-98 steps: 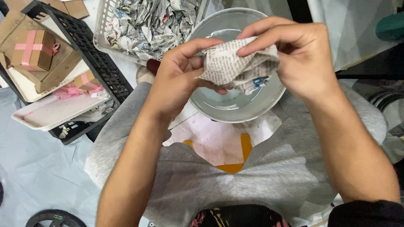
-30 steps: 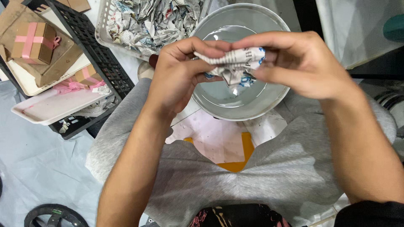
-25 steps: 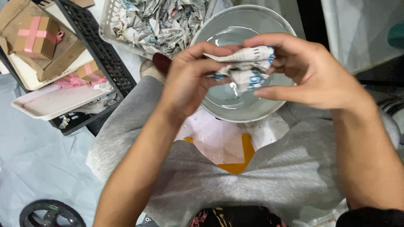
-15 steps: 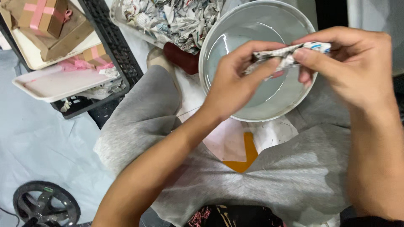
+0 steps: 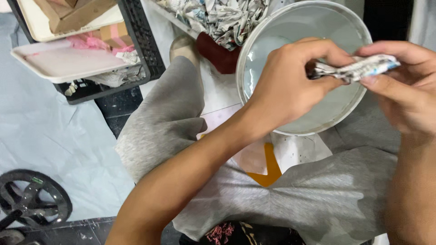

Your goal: The person sits on the floor and unwraps several small ceramic items, including cups and a spoon, from newspaper. They place the unwrapped items on a nearby shelf.

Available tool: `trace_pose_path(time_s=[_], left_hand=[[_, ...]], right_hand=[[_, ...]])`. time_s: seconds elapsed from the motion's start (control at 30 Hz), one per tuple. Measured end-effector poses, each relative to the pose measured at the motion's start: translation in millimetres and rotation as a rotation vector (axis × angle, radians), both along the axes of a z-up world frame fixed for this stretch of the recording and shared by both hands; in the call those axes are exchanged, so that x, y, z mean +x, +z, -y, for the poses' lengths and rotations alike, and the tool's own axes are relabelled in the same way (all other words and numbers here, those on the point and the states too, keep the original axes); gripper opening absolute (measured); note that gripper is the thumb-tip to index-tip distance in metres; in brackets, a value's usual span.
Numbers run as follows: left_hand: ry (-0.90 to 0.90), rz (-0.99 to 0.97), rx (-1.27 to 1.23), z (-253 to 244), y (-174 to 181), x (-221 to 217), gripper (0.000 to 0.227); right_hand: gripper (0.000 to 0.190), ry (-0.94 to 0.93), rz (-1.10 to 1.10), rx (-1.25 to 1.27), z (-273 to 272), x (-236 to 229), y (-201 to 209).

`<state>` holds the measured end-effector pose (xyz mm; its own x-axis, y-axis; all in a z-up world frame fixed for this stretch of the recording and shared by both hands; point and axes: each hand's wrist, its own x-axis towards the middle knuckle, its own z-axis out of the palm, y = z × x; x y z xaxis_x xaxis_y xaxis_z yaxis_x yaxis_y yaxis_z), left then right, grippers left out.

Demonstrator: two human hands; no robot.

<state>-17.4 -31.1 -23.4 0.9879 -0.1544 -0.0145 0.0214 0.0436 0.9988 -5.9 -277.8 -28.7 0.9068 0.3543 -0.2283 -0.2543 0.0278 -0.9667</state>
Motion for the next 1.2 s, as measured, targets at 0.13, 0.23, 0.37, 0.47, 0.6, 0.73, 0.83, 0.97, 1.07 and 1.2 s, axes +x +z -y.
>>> trace_pose_path(time_s=[0.13, 0.23, 0.37, 0.47, 0.6, 0.73, 0.83, 0.97, 1.07, 1.2], left_hand=[[-0.06, -0.086, -0.068, -7.9, 8.1, 1.4, 0.017], [0.013, 0.137, 0.137, -14.6, 13.6, -2.3, 0.019], [0.083, 0.262, 0.555, -15.3, 13.4, -7.4, 0.042], [0.057, 0.26, 0.917, -11.4, 9.2, -5.5, 0.068], [-0.48, -0.018, 1.1, -21.4, 8.8, 0.1, 0.053], [-0.806, -0.258, 1.026, -26.1, 21.8, 8.9, 0.042], [-1.048, -0.229, 1.014, -38.8, 38.4, 13.9, 0.05], [-1.171, -0.301, 1.016, -60.1, 54.1, 24.3, 0.049], [-1.196, -0.359, 1.051, -75.1, 61.8, 35.2, 0.052], [-1.052, -0.417, 1.04, -82.3, 62.1, 39.5, 0.05]], right_hand=[[0.019, 0.002, 0.04, -0.017, 15.1, -0.5, -12.2], [0.016, -0.012, 0.035, -0.002, 4.7, 5.8, -14.3], [0.016, -0.126, -0.006, -0.084, -36.6, 15.9, -14.9], [0.019, -0.195, 0.104, -0.304, -69.6, 29.6, -19.5], [0.019, -0.093, 0.365, -0.52, -111.7, 44.7, -29.8], [0.017, 0.175, 0.606, -0.561, -148.0, 66.6, -62.9], [0.013, 0.382, 0.788, -0.718, -181.3, 91.0, -96.5], [0.017, 0.489, 0.917, -0.882, -224.5, 112.6, -143.8], [0.017, 0.559, 0.811, -1.025, -246.7, 118.7, -168.4], [0.02, 0.555, 0.761, -1.087, -267.3, 113.9, -202.3]])
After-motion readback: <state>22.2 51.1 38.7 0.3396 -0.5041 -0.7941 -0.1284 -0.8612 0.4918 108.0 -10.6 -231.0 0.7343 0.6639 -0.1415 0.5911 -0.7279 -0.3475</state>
